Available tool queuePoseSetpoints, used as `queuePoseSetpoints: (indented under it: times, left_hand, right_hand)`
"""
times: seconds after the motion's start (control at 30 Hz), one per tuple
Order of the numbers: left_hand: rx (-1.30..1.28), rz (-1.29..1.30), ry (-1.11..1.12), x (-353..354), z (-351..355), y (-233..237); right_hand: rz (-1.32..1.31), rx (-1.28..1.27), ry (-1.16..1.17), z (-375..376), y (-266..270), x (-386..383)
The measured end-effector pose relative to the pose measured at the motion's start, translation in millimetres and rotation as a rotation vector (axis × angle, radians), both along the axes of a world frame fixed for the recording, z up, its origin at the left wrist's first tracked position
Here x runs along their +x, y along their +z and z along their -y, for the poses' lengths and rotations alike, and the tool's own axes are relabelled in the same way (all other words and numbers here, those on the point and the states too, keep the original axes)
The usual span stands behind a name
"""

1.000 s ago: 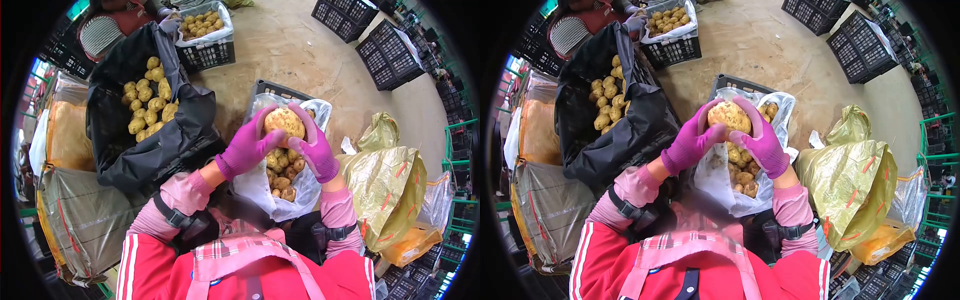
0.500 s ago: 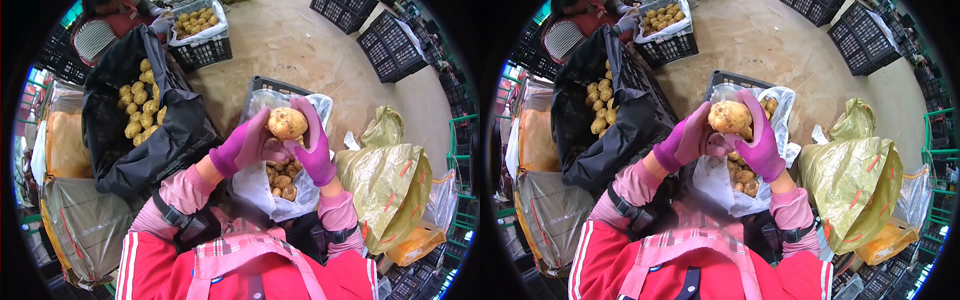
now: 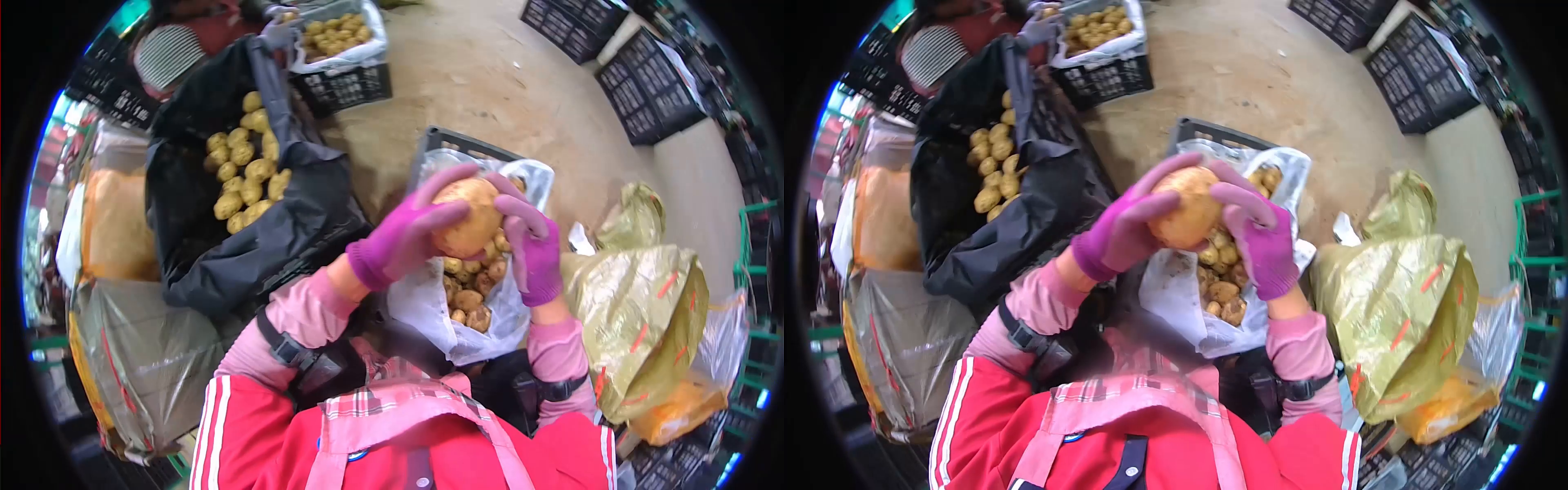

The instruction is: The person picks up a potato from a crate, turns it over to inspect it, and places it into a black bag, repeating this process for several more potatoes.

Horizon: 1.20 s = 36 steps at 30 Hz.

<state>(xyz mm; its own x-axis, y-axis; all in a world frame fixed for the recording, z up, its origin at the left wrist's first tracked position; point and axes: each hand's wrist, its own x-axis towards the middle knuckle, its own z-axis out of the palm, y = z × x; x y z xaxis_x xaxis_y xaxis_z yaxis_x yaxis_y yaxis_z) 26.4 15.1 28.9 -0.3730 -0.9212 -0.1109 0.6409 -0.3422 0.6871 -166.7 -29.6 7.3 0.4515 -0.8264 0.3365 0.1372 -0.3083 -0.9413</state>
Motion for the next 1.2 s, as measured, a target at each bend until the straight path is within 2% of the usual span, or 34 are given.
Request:
queuePoseSetpoints:
  times: [0.03, 0.07, 0.1, 0.17, 0.2, 0.27, 0.33, 0.37, 0.4, 0.43, 0.5, 0.57, 0.6, 0.63, 0.67, 0.73, 0.8, 0.87, 0.93, 1.0, 1.07, 1.1, 1.13, 1.17, 1.2]
  left_hand:
    - [-0.023, 0.063, 0.034, 7.2, -2.8, 2.3]
    - [-0.005, 0.089, 0.086, 10.3, -6.8, 6.2]
    - [-0.090, 0.147, 0.144, 15.6, -10.5, 11.4]
    - [-0.171, 0.186, 0.259, 39.2, -27.1, 33.6]
    - [-0.168, 0.155, 0.309, 50.7, -39.0, 54.9]
    - [-0.198, 0.181, 0.608, 89.2, -54.8, 73.9]
    - [-0.351, 0.460, 0.805, 143.9, -62.8, 65.1]
    - [-0.064, 0.074, 0.726, 191.4, -58.9, 62.7]
    - [-0.054, 0.118, 0.837, 211.9, -56.0, 60.2]
    - [-0.021, 0.118, 0.825, 241.7, -55.2, 50.0]
    - [-0.293, 0.976, 1.014, 271.2, -52.1, 10.2]
    - [0.003, 0.547, 1.107, 261.3, -44.1, 18.3]
    - [0.251, 0.160, 1.126, 253.6, -34.1, 26.9]
    - [0.136, 0.220, 1.118, 206.0, -38.6, 46.2]
    - [0.060, 0.209, 0.978, 177.9, -39.8, 55.2]
    - [-0.142, 0.191, 0.560, 125.2, -47.2, 71.5]
    - [-0.221, 0.477, 0.371, 73.7, -47.5, 76.5]
    - [-0.252, 0.659, 0.195, 46.0, -39.0, 58.8]
    - [-0.215, 0.655, 0.122, 32.6, -32.1, 24.5]
    - [-0.169, 0.734, 0.060, 23.9, -34.0, 4.3]
    - [-0.393, 0.959, 0.002, 26.1, -28.5, -4.9]
    - [-0.397, 1.008, -0.011, 26.1, -26.0, 0.9]
    - [-0.505, 1.099, 0.056, 25.1, -25.2, 4.2]
    - [-0.564, 1.092, 0.130, 23.4, -25.7, -4.0]
    - [-0.461, 1.077, 0.059, 23.7, -24.0, 4.8]
  right_hand:
    - [-0.011, 0.045, -0.040, 1.8, -6.3, -0.6]
    - [-0.072, 0.231, -0.139, -1.6, 0.4, 4.3]
    - [-0.043, 0.341, -0.159, 1.9, -4.8, 6.1]
    - [0.029, 0.432, -0.213, 9.4, -21.3, 4.0]
    - [0.000, 0.411, -0.256, 8.8, -18.6, 4.0]
    - [-0.032, 0.391, -0.229, 11.6, -19.4, -4.5]
    - [-0.023, 0.351, -0.216, 7.3, -12.3, -5.3]
    - [-0.022, 0.336, -0.213, 7.7, -10.9, -6.2]
    - [-0.019, 0.321, -0.212, 7.0, -9.7, -5.9]
    - [-0.009, 0.305, -0.204, 5.7, -8.8, -4.8]
    - [-0.001, 0.274, -0.202, 6.9, -8.2, -4.1]
    - [0.002, 0.279, -0.211, 8.1, -10.6, -3.9]
    - [-0.005, 0.290, -0.223, 8.9, -12.4, -4.9]
    - [-0.050, 0.281, -0.210, 11.8, -12.2, -6.6]
    - [-0.106, 0.277, -0.205, 16.5, -12.2, -10.1]
    - [-0.137, 0.324, -0.153, 33.3, -22.3, -16.4]
    - [-0.267, 0.368, -0.127, 62.9, -57.1, -26.1]
    - [-0.497, 0.317, -0.188, 93.0, -117.1, -31.5]
    - [-0.884, 0.232, -0.116, 104.0, -149.3, -25.4]
    - [-1.059, 0.214, -0.034, 108.9, -206.0, -12.3]
    - [-1.025, 0.146, 0.011, 102.0, -266.1, 5.2]
    - [-1.261, -0.100, 0.007, 91.3, -255.5, 24.3]
    - [-1.472, -0.275, 0.099, 96.5, -281.1, 43.5]
    - [-1.559, -0.490, 0.099, 93.5, -298.6, 57.5]
    - [-1.352, -0.971, -0.183, 93.9, -396.0, 51.6]
